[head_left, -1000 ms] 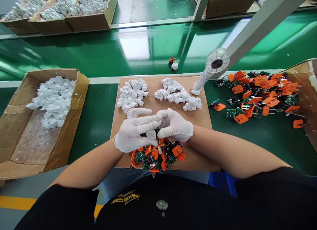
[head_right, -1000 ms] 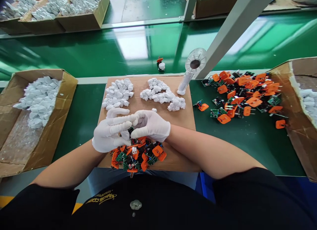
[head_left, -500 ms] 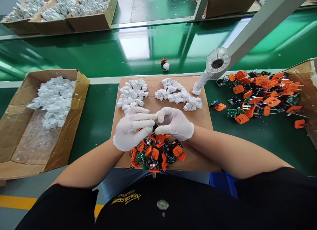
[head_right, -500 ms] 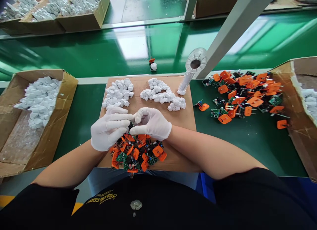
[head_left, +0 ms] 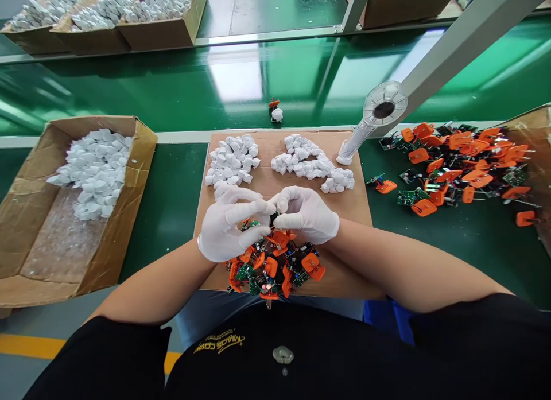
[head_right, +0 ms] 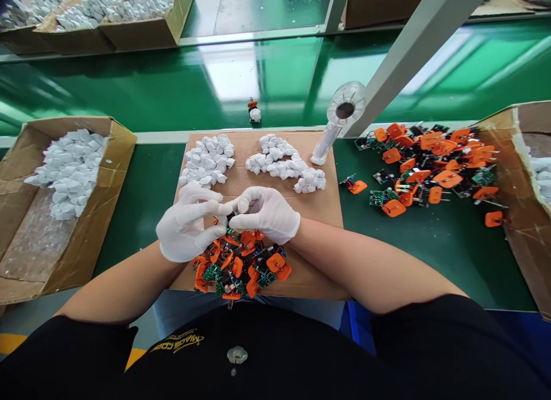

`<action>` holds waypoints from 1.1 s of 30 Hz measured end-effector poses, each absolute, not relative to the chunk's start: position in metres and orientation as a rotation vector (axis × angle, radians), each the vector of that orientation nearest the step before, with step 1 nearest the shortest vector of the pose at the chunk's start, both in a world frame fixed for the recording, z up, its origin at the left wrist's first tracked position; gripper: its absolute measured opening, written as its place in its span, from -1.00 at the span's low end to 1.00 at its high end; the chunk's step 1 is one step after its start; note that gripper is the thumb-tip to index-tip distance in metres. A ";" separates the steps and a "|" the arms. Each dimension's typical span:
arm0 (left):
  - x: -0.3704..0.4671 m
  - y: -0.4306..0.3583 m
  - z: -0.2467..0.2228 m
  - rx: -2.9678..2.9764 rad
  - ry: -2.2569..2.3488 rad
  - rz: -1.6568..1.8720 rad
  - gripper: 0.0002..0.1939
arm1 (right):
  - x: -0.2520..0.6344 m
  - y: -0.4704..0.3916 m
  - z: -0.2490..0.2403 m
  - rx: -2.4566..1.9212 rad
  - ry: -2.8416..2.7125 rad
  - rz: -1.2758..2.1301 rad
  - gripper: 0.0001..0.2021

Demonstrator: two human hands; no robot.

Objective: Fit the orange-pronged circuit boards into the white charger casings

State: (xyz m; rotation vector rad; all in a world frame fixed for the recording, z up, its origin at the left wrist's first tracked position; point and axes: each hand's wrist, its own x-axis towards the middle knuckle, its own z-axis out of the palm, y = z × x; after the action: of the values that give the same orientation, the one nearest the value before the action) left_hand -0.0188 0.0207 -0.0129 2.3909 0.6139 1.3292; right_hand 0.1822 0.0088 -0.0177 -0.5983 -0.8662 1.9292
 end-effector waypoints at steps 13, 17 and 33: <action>-0.015 0.023 -0.010 2.362 0.621 1.322 -0.31 | 0.180 0.008 -0.018 -0.615 -0.761 1.996 -0.61; -0.016 0.023 -0.013 2.290 0.560 1.319 -0.24 | 0.180 0.007 -0.018 -0.584 -0.708 2.089 -0.64; -0.016 0.026 -0.001 2.541 0.645 1.015 -0.55 | 0.185 0.013 -0.014 -0.649 -1.170 2.088 -0.74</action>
State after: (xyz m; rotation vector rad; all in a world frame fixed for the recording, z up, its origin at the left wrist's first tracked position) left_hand -0.0164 0.0256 -0.0011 2.5407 0.6451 1.0151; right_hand 0.1850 0.0127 -0.0144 -0.6493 -1.1696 2.0878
